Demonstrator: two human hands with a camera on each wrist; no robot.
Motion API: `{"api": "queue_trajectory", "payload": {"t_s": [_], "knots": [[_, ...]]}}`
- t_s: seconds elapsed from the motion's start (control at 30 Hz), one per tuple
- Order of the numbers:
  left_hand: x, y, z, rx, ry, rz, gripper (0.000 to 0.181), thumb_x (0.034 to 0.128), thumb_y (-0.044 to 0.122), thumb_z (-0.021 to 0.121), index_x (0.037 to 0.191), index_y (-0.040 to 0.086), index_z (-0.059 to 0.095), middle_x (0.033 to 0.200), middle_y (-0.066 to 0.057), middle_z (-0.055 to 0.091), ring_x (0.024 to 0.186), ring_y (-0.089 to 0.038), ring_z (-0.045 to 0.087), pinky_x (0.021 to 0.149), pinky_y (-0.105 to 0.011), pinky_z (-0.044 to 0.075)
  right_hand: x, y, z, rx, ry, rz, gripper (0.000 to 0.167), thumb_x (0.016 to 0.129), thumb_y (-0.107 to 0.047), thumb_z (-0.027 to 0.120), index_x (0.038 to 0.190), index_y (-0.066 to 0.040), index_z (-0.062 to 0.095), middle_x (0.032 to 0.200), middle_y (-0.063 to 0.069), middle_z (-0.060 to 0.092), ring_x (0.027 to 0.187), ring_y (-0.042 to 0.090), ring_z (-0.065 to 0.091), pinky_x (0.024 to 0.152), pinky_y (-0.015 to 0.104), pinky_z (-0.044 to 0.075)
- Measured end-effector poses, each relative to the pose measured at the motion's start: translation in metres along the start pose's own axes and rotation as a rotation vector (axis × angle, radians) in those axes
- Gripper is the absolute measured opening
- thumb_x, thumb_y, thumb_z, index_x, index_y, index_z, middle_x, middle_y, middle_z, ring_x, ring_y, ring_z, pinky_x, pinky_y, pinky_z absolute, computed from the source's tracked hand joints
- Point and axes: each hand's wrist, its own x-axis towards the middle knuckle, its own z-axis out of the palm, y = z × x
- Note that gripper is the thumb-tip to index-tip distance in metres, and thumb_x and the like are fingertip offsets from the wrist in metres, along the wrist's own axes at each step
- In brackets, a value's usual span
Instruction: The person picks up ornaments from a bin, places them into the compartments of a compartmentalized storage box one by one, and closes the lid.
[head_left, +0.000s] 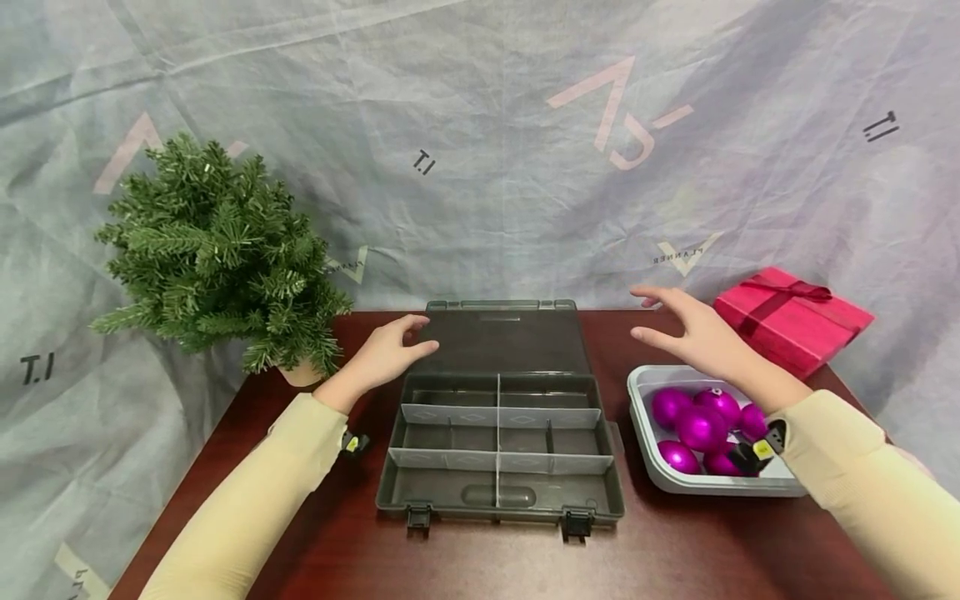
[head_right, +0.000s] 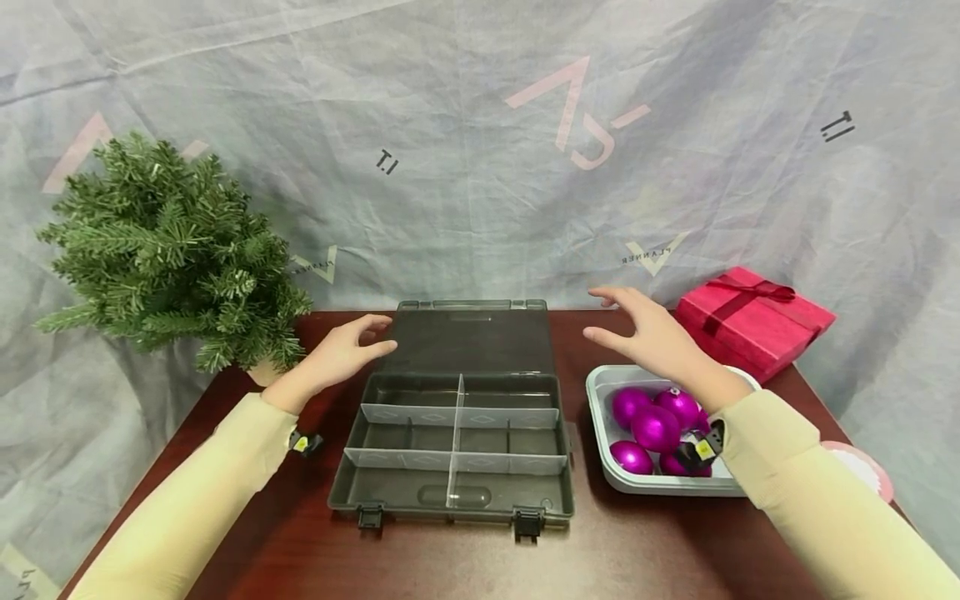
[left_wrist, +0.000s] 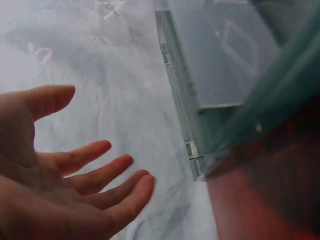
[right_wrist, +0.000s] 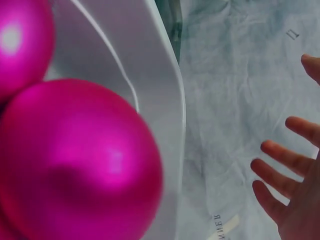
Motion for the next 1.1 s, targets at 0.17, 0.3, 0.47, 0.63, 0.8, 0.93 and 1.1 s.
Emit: {"api": "queue_trajectory", "payload": {"t_s": [0.17, 0.3, 0.47, 0.63, 0.8, 0.93, 1.1], "knots": [[-0.017, -0.006, 0.01, -0.035, 0.086, 0.04, 0.042, 0.1009, 0.026, 0.066, 0.139, 0.008, 0.06, 0.141, -0.016, 0.057, 0.127, -0.036, 0.054, 0.1, -0.055, 0.044, -0.022, 0.001, -0.003, 0.078, -0.018, -0.008, 0.053, 0.096, -0.024, 0.074, 0.146, -0.022, 0.056, 0.128, 0.004, 0.065, 0.117, 0.012, 0.058, 0.096, 0.028, 0.043], [-0.028, -0.015, 0.015, -0.085, 0.132, 0.05, 0.048, 0.0991, 0.02, 0.069, 0.143, 0.006, 0.055, 0.14, -0.019, 0.056, 0.126, -0.037, 0.053, 0.1, -0.054, 0.044, -0.036, 0.004, -0.004, 0.142, -0.03, -0.007, 0.051, 0.096, -0.019, 0.074, 0.144, -0.024, 0.058, 0.124, 0.001, 0.068, 0.112, 0.007, 0.063, 0.09, 0.015, 0.045], [-0.034, -0.028, 0.016, -0.157, 0.189, 0.005, 0.058, 0.0989, 0.017, 0.068, 0.15, 0.004, 0.045, 0.145, -0.022, 0.05, 0.132, -0.04, 0.047, 0.103, -0.056, 0.042, -0.054, 0.01, -0.004, 0.19, -0.047, 0.0, 0.052, 0.093, -0.013, 0.076, 0.142, -0.021, 0.058, 0.118, 0.004, 0.07, 0.106, 0.012, 0.067, 0.085, 0.017, 0.049], [-0.041, -0.041, 0.019, -0.301, 0.15, -0.129, 0.059, 0.1012, 0.02, 0.064, 0.153, 0.006, 0.041, 0.152, -0.023, 0.043, 0.137, -0.041, 0.041, 0.106, -0.057, 0.038, -0.07, 0.022, -0.009, 0.152, -0.098, -0.033, 0.052, 0.09, -0.012, 0.078, 0.138, -0.016, 0.059, 0.116, 0.008, 0.072, 0.104, 0.014, 0.069, 0.083, 0.019, 0.051], [-0.046, -0.053, 0.024, -0.568, 0.037, -0.221, 0.067, 0.1029, 0.019, 0.06, 0.159, 0.003, 0.027, 0.157, -0.027, 0.032, 0.14, -0.043, 0.038, 0.112, -0.056, 0.034, -0.085, 0.037, -0.014, 0.131, -0.146, -0.138, 0.051, 0.084, -0.009, 0.083, 0.132, -0.009, 0.065, 0.115, 0.008, 0.073, 0.102, 0.012, 0.07, 0.082, 0.02, 0.052], [-0.05, -0.062, 0.03, -0.695, -0.05, -0.243, 0.074, 0.1037, 0.019, 0.058, 0.162, 0.002, 0.016, 0.158, -0.029, 0.028, 0.142, -0.043, 0.036, 0.113, -0.056, 0.033, -0.096, 0.047, -0.014, 0.129, -0.195, -0.232, 0.052, 0.081, -0.007, 0.086, 0.13, -0.007, 0.068, 0.119, 0.004, 0.072, 0.106, 0.008, 0.066, 0.085, 0.018, 0.049], [-0.055, -0.07, 0.038, -0.732, -0.14, -0.22, 0.072, 0.1042, 0.016, 0.054, 0.163, 0.003, 0.013, 0.158, -0.029, 0.027, 0.143, -0.045, 0.032, 0.111, -0.059, 0.033, -0.109, 0.054, -0.012, 0.052, -0.223, -0.25, 0.058, 0.079, -0.015, 0.089, 0.132, -0.016, 0.068, 0.122, -0.003, 0.069, 0.105, 0.005, 0.06, 0.085, 0.019, 0.047]]}}
